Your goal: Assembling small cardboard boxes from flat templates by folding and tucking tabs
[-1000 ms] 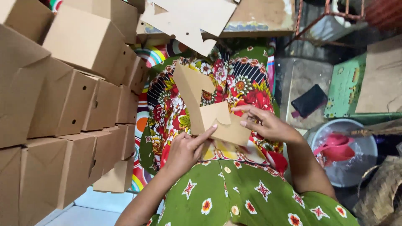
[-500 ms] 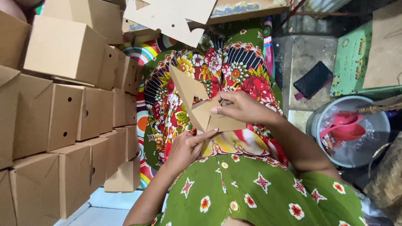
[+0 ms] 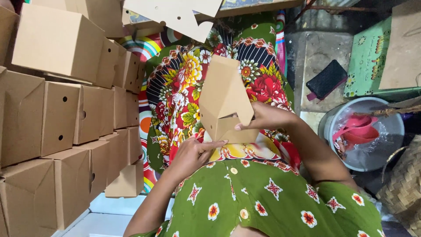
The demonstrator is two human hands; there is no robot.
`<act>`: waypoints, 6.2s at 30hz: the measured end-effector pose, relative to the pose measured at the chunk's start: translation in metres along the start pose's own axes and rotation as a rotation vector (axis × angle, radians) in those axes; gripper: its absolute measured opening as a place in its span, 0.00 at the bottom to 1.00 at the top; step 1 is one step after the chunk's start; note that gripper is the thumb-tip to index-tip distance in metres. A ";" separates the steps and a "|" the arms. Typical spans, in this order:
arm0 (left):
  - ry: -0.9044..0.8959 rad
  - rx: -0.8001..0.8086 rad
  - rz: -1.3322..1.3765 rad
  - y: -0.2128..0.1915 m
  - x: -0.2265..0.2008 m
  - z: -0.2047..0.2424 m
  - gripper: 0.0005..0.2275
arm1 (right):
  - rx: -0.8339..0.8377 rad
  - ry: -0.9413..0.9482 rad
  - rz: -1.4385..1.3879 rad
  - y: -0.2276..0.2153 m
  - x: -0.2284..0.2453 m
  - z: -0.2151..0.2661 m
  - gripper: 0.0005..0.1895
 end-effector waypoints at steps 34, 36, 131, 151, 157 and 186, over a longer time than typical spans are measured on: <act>-0.008 -0.005 -0.035 -0.030 0.005 0.027 0.20 | -0.664 -0.116 0.272 -0.047 -0.032 0.029 0.18; 0.009 -0.038 -0.089 -0.027 0.006 0.024 0.20 | -0.518 -0.085 0.125 -0.064 -0.095 0.012 0.28; 0.222 -0.204 0.115 -0.010 -0.025 0.008 0.18 | -0.089 -0.556 0.528 -0.023 0.045 0.005 0.15; 0.211 0.134 -0.125 0.013 -0.019 -0.011 0.22 | 0.105 -0.413 0.777 -0.030 0.023 0.013 0.27; 0.193 0.157 -0.156 0.017 -0.012 -0.014 0.24 | -0.020 -0.414 0.511 -0.046 0.006 0.017 0.28; 0.183 0.197 -0.242 0.016 -0.005 -0.012 0.26 | 0.105 -0.344 0.641 -0.054 0.024 0.025 0.21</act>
Point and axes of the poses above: each hand's wrist, its own z-axis away from the middle knuckle, its own y-axis out of the palm, x = y × z, the point moved 1 cm from there along -z, towards the middle knuckle, and after that the axes turned 15 degrees about -y, right-handed, at the moved point
